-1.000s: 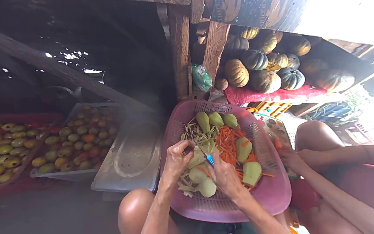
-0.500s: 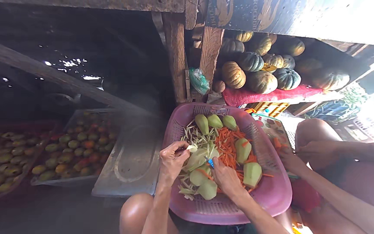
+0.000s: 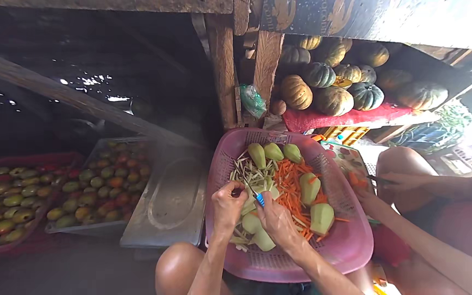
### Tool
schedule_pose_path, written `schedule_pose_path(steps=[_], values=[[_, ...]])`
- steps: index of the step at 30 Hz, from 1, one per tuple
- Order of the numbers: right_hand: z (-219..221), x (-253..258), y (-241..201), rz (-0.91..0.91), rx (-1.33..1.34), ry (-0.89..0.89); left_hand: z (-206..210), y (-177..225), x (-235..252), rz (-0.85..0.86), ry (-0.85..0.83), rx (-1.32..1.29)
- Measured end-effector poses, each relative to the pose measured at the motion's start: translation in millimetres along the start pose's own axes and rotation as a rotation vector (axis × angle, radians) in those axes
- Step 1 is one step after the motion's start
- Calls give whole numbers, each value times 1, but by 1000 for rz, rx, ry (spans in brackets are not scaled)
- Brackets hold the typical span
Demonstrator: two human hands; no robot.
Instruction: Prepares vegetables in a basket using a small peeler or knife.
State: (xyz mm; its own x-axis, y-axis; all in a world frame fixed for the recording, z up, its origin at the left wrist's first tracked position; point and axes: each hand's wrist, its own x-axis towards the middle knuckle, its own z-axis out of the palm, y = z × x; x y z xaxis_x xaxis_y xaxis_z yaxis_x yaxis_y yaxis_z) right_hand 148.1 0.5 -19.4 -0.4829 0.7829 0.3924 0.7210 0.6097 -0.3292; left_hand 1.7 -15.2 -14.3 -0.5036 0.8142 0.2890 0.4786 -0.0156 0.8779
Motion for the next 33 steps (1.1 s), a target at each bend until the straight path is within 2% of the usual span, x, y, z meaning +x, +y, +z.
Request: schedule_pose_path(steps=[5,8,10,13,14,16,18,21,23,25,33], values=[[4,-2,2,-3,-31,26,4,-5,-1,83,53,-24],[7,-8,7,22,-53,-18,3,-7,0,102,98,-80],[8,-13,11,101,-65,-153,0,-9,2,86,127,-122],[0,-10,19,364,-83,-633,-9,-10,6,63,167,-270],[-1,-8,23,422,-74,-731,-13,-9,8,59,164,-310],[-6,-5,29,466,-15,-773,-19,-11,12,61,114,-327],[-16,-5,28,436,87,-707,-21,-13,11,86,7,-298],[-27,-3,23,238,234,-508,-18,-20,12,225,-114,-230],[-24,-6,22,43,247,-291,-16,-23,12,322,-132,-188],[-22,-7,20,-57,218,-163,-13,-23,12,370,-127,-175],[-13,-13,17,-95,10,20,-8,-17,5,378,-64,-169]])
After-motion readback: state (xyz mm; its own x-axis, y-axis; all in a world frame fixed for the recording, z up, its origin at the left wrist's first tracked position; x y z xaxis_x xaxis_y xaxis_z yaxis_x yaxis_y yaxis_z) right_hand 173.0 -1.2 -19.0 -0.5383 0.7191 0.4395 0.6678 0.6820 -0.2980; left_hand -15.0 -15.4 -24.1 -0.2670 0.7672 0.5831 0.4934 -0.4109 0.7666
